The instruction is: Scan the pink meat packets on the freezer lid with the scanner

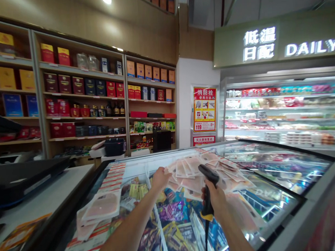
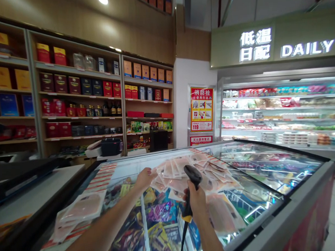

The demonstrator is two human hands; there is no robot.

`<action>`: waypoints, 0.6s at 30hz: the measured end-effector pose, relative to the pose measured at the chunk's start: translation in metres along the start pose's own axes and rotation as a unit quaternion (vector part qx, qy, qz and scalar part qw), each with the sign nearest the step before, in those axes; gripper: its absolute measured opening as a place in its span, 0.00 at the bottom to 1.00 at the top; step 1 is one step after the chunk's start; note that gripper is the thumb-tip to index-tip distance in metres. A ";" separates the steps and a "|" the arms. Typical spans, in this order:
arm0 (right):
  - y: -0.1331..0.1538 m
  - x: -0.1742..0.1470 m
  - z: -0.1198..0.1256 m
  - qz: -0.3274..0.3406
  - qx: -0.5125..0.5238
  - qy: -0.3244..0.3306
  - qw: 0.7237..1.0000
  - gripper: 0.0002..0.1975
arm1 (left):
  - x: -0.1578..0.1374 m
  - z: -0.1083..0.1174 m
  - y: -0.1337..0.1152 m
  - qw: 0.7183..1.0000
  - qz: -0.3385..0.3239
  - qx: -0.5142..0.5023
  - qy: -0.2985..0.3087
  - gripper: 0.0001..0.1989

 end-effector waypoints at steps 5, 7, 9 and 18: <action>0.004 0.000 0.011 0.006 0.002 -0.038 0.999 0.16 | 0.005 -0.042 -0.024 0.999 0.037 -0.015 0.033 0.24; 0.004 0.000 0.012 0.005 0.005 -0.043 0.999 0.17 | 0.006 -0.049 -0.027 0.998 0.051 -0.010 0.035 0.23; 0.004 0.000 0.012 0.001 0.010 -0.046 0.999 0.17 | 0.006 -0.052 -0.027 0.997 0.062 -0.005 0.036 0.22; 0.004 -0.007 -0.001 -0.013 0.016 -0.001 1.000 0.17 | 0.001 -0.052 -0.035 0.993 0.093 -0.039 0.058 0.24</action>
Point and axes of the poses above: each hand's wrist, its own x-axis towards the middle knuckle, its own z-axis out of the back of the hand, y = z × x, the point moved 8 cm from there along x, towards the middle knuckle, and after that the axes turned 14 degrees about z, right-handed, at the moved point
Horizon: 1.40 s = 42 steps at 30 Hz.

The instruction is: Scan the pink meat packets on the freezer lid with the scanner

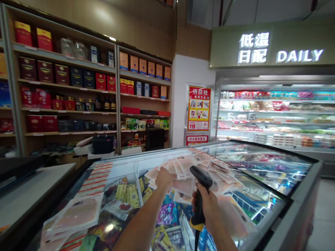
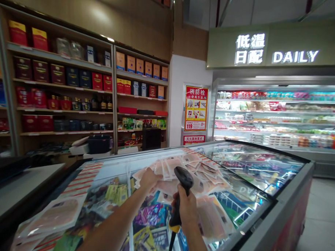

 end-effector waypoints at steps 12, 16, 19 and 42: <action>0.002 -0.007 -0.049 0.019 0.007 0.110 0.994 0.16 | 0.023 0.028 0.063 0.963 0.013 -0.256 0.080 0.11; 0.005 -0.029 -0.074 0.024 -0.010 0.174 0.984 0.15 | 0.031 0.070 0.099 0.942 0.029 -0.331 0.041 0.08; 0.002 -0.050 -0.082 -0.013 -0.021 0.233 0.972 0.16 | 0.037 0.091 0.117 0.927 0.040 -0.372 0.017 0.07; -0.002 -0.068 -0.090 -0.027 -0.055 0.273 0.960 0.16 | 0.028 0.096 0.120 0.908 0.031 -0.417 0.027 0.05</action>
Point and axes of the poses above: each hand's wrist, its own x-axis towards the middle knuckle, its own z-axis out of the back of the hand, y = z × x, the point moved 8 cm from there along x, towards the middle knuckle, and after that the axes turned 14 degrees about z, right-handed, at the moved point
